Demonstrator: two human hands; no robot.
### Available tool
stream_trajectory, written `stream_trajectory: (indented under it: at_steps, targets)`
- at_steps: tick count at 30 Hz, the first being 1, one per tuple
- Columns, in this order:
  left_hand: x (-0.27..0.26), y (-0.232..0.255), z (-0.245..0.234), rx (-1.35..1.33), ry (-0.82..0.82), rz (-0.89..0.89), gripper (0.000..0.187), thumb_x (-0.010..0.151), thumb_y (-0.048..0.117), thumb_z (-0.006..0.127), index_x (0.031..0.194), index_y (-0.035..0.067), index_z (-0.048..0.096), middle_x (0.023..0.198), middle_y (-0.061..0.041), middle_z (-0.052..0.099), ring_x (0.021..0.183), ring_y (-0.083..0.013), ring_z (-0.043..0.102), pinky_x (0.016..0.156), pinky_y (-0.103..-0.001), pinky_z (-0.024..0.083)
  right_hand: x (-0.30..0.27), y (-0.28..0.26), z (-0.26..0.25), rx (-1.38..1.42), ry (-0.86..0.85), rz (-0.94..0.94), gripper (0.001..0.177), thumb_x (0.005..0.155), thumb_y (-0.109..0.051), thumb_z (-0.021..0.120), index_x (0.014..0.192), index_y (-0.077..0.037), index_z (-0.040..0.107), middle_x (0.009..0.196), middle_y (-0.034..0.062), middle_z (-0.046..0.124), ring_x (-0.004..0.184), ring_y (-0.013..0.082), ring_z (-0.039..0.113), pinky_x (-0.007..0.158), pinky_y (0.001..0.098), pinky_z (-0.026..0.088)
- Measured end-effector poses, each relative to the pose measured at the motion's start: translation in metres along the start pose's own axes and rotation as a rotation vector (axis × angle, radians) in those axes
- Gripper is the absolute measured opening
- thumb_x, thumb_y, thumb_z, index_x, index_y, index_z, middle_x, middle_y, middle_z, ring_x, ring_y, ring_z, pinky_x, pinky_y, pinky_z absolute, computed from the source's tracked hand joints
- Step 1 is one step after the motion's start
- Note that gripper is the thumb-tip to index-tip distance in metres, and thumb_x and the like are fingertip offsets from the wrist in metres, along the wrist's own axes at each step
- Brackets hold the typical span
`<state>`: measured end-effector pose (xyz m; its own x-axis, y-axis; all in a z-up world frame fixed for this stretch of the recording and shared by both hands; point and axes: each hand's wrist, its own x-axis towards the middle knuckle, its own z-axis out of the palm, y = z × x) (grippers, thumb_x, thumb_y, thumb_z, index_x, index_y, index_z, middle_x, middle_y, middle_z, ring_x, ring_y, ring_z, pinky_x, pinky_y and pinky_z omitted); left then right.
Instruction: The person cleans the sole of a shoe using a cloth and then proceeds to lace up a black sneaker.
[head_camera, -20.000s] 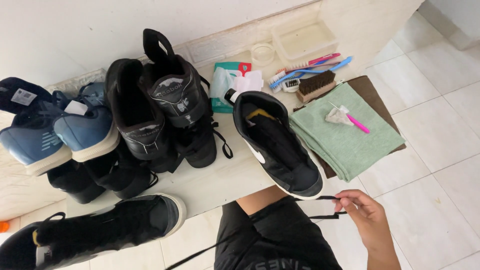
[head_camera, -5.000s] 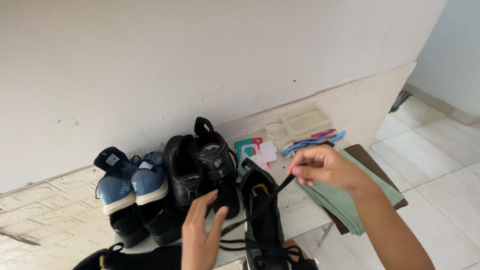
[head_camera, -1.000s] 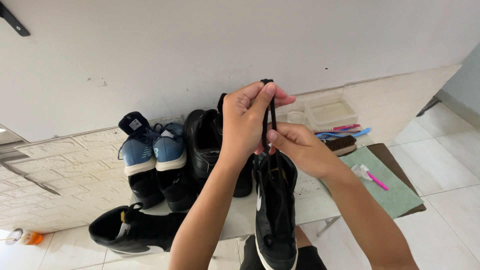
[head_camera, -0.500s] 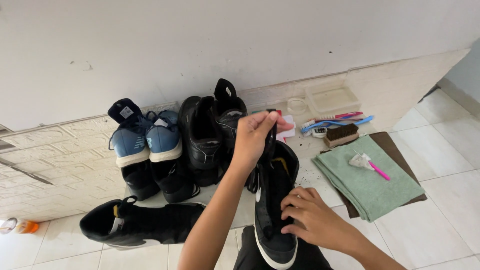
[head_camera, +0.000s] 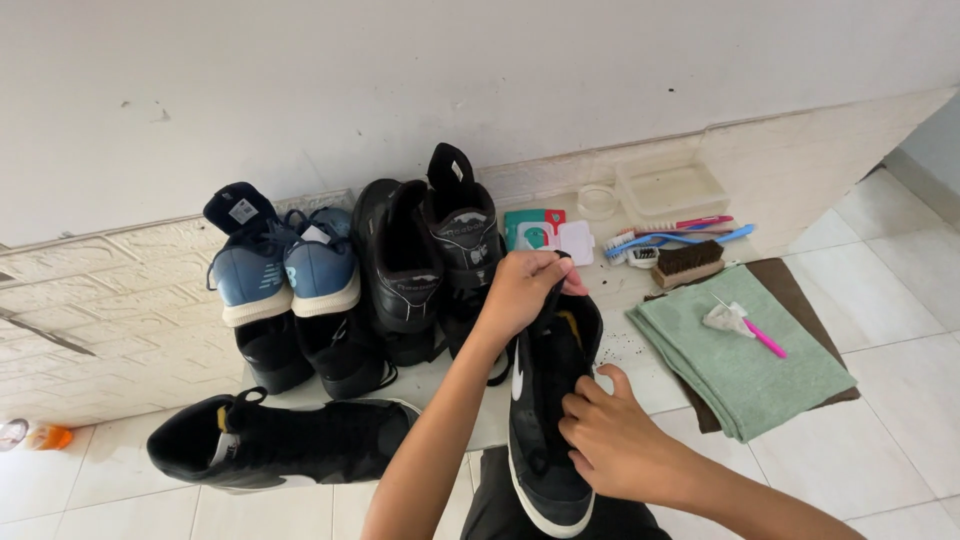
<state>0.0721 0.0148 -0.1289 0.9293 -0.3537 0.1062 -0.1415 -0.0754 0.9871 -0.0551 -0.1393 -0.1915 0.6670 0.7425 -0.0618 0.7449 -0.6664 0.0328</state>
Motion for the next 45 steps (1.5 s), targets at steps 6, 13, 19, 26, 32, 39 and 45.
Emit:
stream_trajectory:
  at_steps: [6,13,19,26,32,39,45]
  targets:
    - [0.002,0.005,-0.004,0.088,-0.041,-0.099,0.03,0.097,0.019,0.052,0.074,0.007,0.067,0.075,-0.009,0.077,0.076,-0.0114,0.075,0.082,-0.021,0.052,-0.003,0.004,0.025,0.182,0.287,0.117,0.012,0.082,-0.012,0.06,0.071,-0.014,0.064,0.085,-0.0019,0.054,0.055,0.0149,0.058,0.098,0.0452,0.026]
    - [0.009,-0.004,-0.005,0.026,-0.04,-0.092,0.029,0.095,0.016,0.054,0.074,0.003,0.069,0.075,-0.013,0.076,0.075,-0.0165,0.076,0.08,-0.024,0.056,-0.012,-0.022,0.008,0.21,0.502,0.084,0.023,0.081,-0.015,0.075,0.091,-0.016,0.055,0.104,0.0051,0.052,0.08,0.0124,0.062,0.105,0.0531,0.03]
    - [0.008,-0.005,-0.004,0.01,-0.028,-0.104,0.029,0.094,0.016,0.055,0.071,0.005,0.069,0.074,-0.011,0.076,0.074,-0.0158,0.075,0.079,-0.023,0.056,-0.014,-0.03,0.012,-0.028,0.535,0.034,0.015,0.077,-0.019,0.077,0.077,-0.018,0.062,0.097,0.0008,0.057,0.084,0.0215,0.055,0.097,0.0543,0.03]
    - [0.008,-0.01,-0.006,0.065,-0.025,-0.06,0.031,0.095,0.018,0.053,0.071,0.006,0.068,0.072,-0.01,0.076,0.073,-0.0127,0.075,0.078,-0.023,0.054,-0.036,-0.013,-0.009,0.865,0.284,0.005,0.016,0.091,-0.02,0.058,0.077,-0.012,0.059,0.1,0.005,0.056,0.093,0.0182,0.059,0.109,0.0484,0.015]
    - [0.004,-0.006,-0.004,0.055,-0.018,-0.073,0.031,0.096,0.016,0.053,0.071,0.005,0.068,0.071,-0.01,0.075,0.073,-0.0133,0.075,0.078,-0.022,0.053,-0.024,-0.029,-0.002,0.516,0.439,0.039,0.02,0.087,-0.025,0.063,0.105,-0.016,0.065,0.104,0.0032,0.058,0.087,0.017,0.062,0.103,0.0515,0.02]
    - [0.005,-0.007,-0.002,0.146,-0.005,-0.036,0.032,0.092,0.018,0.053,0.067,0.008,0.069,0.071,-0.004,0.075,0.072,-0.0104,0.073,0.077,-0.022,0.052,-0.011,-0.034,-0.002,0.298,0.51,0.054,0.005,0.083,-0.019,0.064,0.087,-0.019,0.065,0.092,-0.0021,0.058,0.082,0.0162,0.057,0.097,0.0469,0.026]
    - [-0.008,-0.021,0.034,1.27,0.461,0.28,0.064,0.089,0.07,0.052,0.056,0.016,0.062,0.049,-0.001,0.057,0.043,-0.0228,0.059,0.039,-0.032,0.039,-0.018,-0.026,0.004,0.4,0.436,0.126,0.018,0.085,-0.032,0.067,0.098,-0.019,0.069,0.097,-0.0038,0.064,0.09,0.0143,0.062,0.099,0.0479,0.022]
